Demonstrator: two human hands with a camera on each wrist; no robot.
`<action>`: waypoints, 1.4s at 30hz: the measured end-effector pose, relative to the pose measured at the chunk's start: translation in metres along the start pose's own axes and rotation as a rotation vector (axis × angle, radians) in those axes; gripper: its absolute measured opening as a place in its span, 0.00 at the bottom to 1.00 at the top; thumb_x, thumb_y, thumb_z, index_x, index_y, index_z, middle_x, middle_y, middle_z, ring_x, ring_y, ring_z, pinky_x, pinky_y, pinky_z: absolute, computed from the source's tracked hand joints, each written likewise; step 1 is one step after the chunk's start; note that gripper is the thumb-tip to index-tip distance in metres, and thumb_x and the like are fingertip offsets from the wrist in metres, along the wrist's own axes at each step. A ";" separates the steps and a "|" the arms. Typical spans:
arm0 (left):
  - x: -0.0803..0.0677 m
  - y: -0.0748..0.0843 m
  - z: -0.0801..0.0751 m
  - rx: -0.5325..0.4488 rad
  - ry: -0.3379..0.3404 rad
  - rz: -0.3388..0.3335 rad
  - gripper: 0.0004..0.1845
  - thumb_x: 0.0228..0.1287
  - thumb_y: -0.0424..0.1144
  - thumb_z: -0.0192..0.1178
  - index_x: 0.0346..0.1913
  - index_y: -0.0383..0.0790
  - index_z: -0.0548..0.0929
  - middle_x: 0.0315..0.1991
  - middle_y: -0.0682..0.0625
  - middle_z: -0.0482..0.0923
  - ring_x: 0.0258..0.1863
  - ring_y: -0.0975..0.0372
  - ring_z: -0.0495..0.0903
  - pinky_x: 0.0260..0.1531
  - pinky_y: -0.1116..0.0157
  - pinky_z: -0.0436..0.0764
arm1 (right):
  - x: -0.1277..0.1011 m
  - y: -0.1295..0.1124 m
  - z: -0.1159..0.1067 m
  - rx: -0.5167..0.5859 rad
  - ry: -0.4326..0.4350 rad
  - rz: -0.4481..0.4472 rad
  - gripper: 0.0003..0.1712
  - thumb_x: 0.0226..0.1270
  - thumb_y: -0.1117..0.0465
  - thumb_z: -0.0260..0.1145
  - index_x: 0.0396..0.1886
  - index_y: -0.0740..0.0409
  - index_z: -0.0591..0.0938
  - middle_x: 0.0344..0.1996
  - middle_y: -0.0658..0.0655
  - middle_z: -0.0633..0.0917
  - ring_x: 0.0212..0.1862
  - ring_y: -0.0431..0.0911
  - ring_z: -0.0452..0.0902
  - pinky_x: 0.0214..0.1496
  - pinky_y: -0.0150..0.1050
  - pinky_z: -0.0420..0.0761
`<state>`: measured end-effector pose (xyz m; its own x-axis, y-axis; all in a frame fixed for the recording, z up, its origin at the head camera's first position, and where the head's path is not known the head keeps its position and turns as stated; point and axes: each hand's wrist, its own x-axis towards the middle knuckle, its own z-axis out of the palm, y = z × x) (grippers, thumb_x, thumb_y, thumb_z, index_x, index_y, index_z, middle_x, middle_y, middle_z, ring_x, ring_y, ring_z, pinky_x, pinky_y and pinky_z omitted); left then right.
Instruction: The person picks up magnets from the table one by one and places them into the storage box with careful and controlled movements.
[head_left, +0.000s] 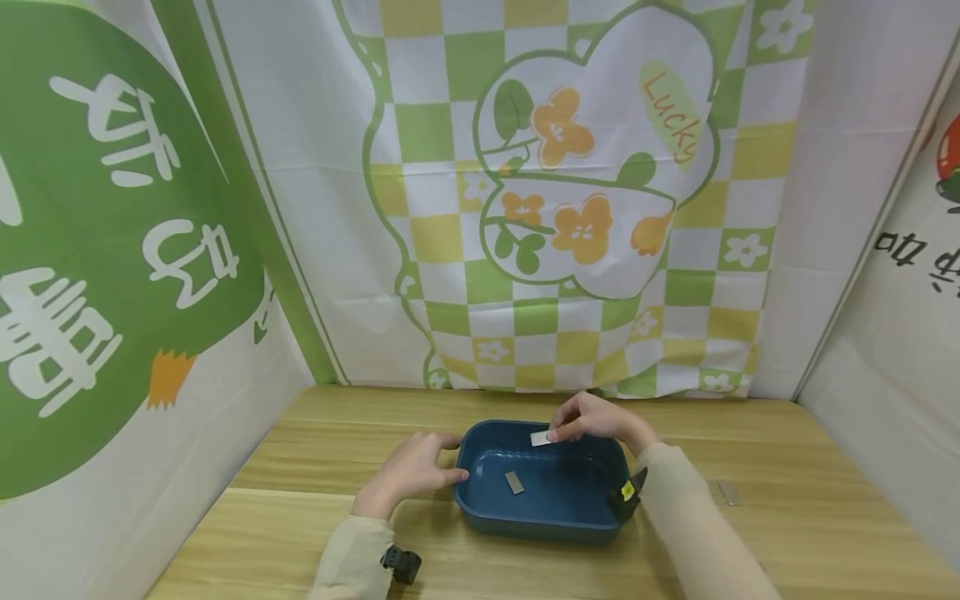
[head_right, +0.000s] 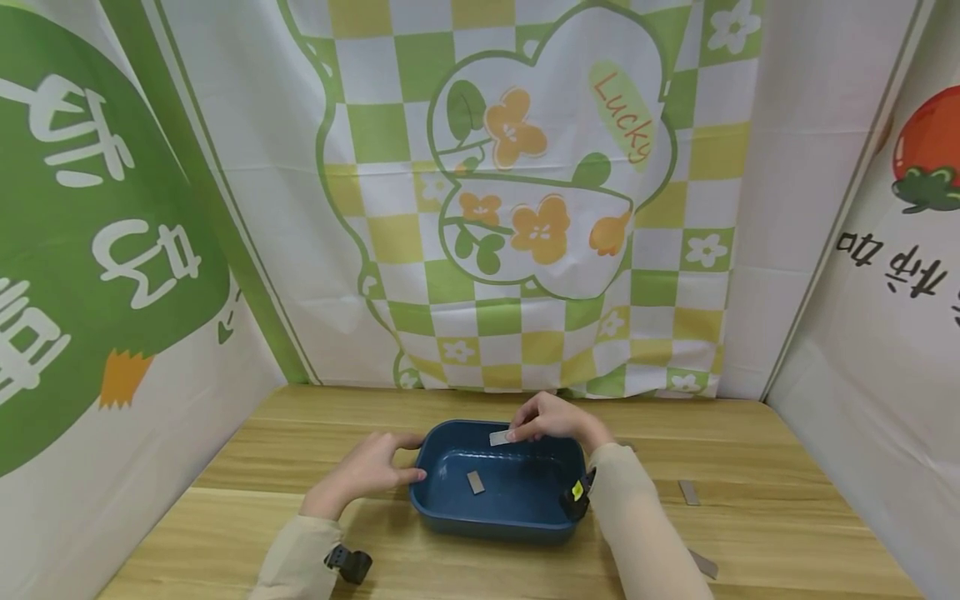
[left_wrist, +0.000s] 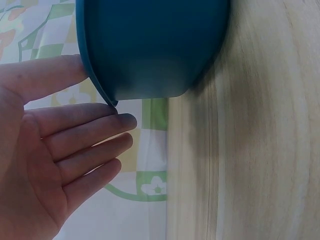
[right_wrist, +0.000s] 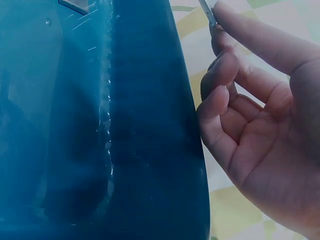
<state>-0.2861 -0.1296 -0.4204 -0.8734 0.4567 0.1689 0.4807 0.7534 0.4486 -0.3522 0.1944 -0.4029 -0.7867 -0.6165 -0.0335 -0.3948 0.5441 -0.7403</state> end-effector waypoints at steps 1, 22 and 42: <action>0.000 0.000 0.000 -0.001 0.001 0.000 0.28 0.54 0.48 0.68 0.56 0.37 0.80 0.54 0.42 0.81 0.54 0.47 0.78 0.54 0.48 0.76 | 0.000 0.000 0.000 0.001 -0.003 0.000 0.10 0.58 0.54 0.69 0.32 0.55 0.87 0.26 0.48 0.85 0.30 0.40 0.76 0.34 0.36 0.80; 0.000 -0.001 0.001 0.006 -0.005 0.009 0.28 0.54 0.48 0.68 0.57 0.38 0.79 0.54 0.43 0.81 0.54 0.48 0.78 0.54 0.48 0.77 | 0.003 0.002 0.007 0.041 -0.098 0.043 0.09 0.59 0.58 0.69 0.33 0.60 0.86 0.27 0.50 0.85 0.30 0.40 0.78 0.35 0.35 0.82; 0.000 -0.001 0.001 0.002 -0.013 -0.003 0.28 0.55 0.48 0.67 0.57 0.37 0.79 0.54 0.42 0.80 0.55 0.47 0.78 0.54 0.48 0.76 | 0.009 0.003 0.018 0.102 -0.154 0.107 0.08 0.61 0.61 0.68 0.34 0.60 0.87 0.26 0.55 0.87 0.27 0.42 0.84 0.31 0.36 0.84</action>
<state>-0.2870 -0.1302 -0.4214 -0.8739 0.4602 0.1563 0.4781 0.7560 0.4471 -0.3522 0.1801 -0.4173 -0.7367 -0.6422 -0.2120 -0.2568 0.5556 -0.7908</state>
